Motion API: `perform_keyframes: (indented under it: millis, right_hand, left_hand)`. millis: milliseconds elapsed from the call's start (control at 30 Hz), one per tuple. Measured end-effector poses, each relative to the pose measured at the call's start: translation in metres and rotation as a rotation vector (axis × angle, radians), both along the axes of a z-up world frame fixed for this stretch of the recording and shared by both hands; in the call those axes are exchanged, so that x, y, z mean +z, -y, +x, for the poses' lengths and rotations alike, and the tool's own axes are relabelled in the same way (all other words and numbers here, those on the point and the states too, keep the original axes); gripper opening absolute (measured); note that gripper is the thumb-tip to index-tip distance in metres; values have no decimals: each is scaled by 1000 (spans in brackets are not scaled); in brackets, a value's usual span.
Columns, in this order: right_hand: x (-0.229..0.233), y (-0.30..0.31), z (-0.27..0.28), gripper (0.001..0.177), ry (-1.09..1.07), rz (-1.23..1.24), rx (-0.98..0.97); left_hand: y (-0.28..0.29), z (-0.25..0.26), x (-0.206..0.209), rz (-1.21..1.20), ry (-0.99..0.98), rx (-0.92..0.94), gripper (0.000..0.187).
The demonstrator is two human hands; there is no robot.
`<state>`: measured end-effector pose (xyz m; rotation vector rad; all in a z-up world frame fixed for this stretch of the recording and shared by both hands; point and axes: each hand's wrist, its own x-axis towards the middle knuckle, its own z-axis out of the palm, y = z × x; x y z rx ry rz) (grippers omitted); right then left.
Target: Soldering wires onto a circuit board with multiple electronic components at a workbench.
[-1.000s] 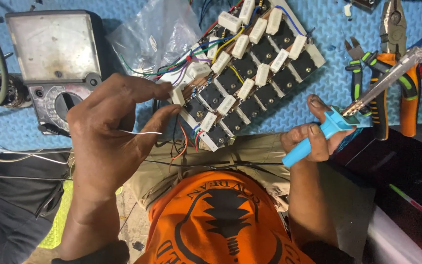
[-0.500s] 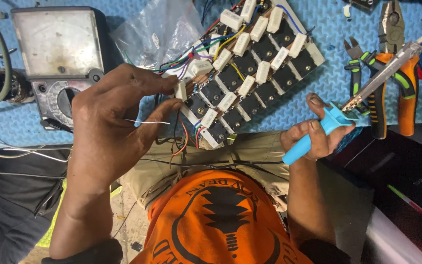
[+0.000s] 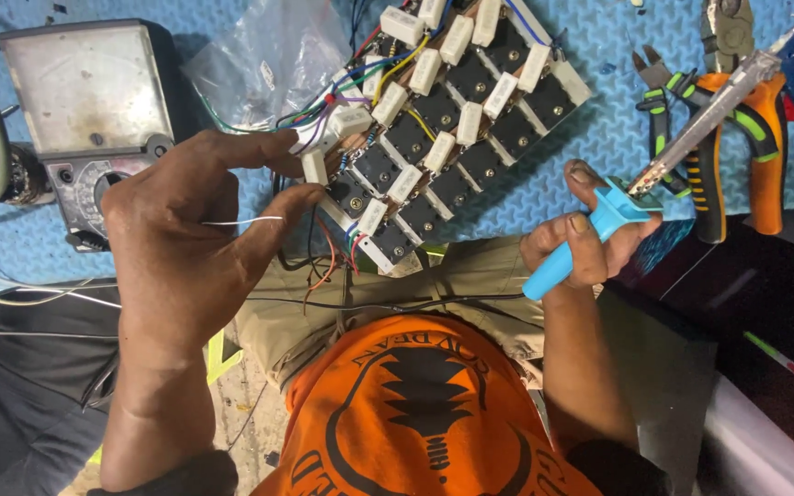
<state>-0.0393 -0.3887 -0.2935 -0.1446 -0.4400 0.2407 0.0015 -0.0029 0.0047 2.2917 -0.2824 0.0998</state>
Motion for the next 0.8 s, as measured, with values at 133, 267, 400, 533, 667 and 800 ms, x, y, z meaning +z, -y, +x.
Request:
perform_keyframes:
  millis: [133,267,400,533,667,800]
  right_hand:
    - [-7,2,-5,99,-41,-152,-89]
    - [51,-34,34,63,888,-1426,-1537]
    - [47,-39,28,44,712,-1237,-1536]
    - [36,-36,25,52,719,-1134,-1201]
    - [47,-52,34,26,699,-1223,-1756]
    - [7,-5,7,77,715,-1211,-966]
  left_hand:
    - [2,2,5,-25,4,-30,17]
    - [0,7,7,2,-30,-74,18]
    - [-1,13,11,21,-46,-88,20]
    - [-5,16,12,44,-50,-139,23]
    - [-6,22,14,37,-45,-184,23]
    - [-5,21,16,-7,-72,-180,22]
